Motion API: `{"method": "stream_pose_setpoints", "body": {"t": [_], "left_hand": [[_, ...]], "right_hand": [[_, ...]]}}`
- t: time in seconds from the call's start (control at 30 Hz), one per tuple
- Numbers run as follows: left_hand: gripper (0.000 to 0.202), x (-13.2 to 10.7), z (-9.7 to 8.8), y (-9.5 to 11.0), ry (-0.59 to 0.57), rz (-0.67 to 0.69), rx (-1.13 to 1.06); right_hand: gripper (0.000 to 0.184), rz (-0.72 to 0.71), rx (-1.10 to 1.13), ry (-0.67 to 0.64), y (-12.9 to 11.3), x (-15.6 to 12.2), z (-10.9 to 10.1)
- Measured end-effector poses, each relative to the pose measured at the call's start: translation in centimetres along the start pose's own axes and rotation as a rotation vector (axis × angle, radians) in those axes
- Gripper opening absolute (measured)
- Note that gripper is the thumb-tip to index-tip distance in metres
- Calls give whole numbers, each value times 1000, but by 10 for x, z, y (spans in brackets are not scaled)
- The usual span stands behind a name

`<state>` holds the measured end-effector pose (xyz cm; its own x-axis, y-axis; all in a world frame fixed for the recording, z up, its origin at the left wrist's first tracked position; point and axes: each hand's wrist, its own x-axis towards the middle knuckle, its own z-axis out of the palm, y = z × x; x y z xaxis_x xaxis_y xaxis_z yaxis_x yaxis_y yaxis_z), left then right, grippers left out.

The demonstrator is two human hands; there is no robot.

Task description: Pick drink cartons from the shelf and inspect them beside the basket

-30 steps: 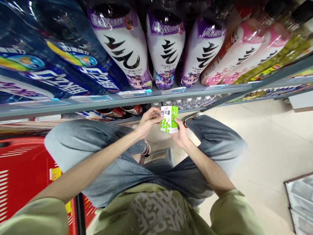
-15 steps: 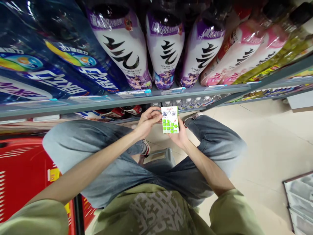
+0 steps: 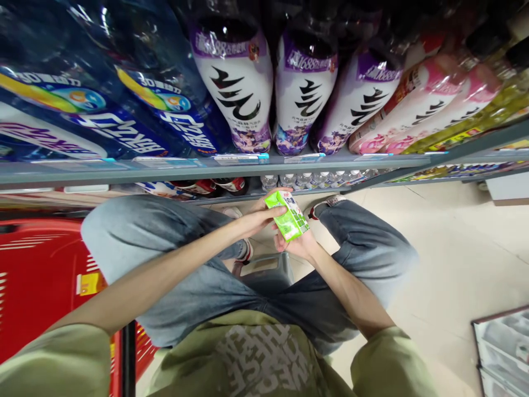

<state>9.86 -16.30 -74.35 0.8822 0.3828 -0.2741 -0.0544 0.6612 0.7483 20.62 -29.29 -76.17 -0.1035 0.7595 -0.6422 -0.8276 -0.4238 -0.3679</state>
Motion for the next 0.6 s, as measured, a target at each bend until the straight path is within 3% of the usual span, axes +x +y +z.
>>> {"method": "stream_pose_setpoints", "body": {"t": [0.13,0.37,0.47,0.6], "left_hand": [[55,0,1,3,98,-102,128],[67,0,-7,-3,261,-409,229],[67,2,-9,-6,256,-404,201],[60,4,-9,-3,182,-289,203]], "right_hand": [[67,74,-188,-180,8,3,-13],[80,229,-260,-165,28,13,-20],[80,238,-246,-129,30,13,-17],[77,187,-227,-68,22,13,-9]]}}
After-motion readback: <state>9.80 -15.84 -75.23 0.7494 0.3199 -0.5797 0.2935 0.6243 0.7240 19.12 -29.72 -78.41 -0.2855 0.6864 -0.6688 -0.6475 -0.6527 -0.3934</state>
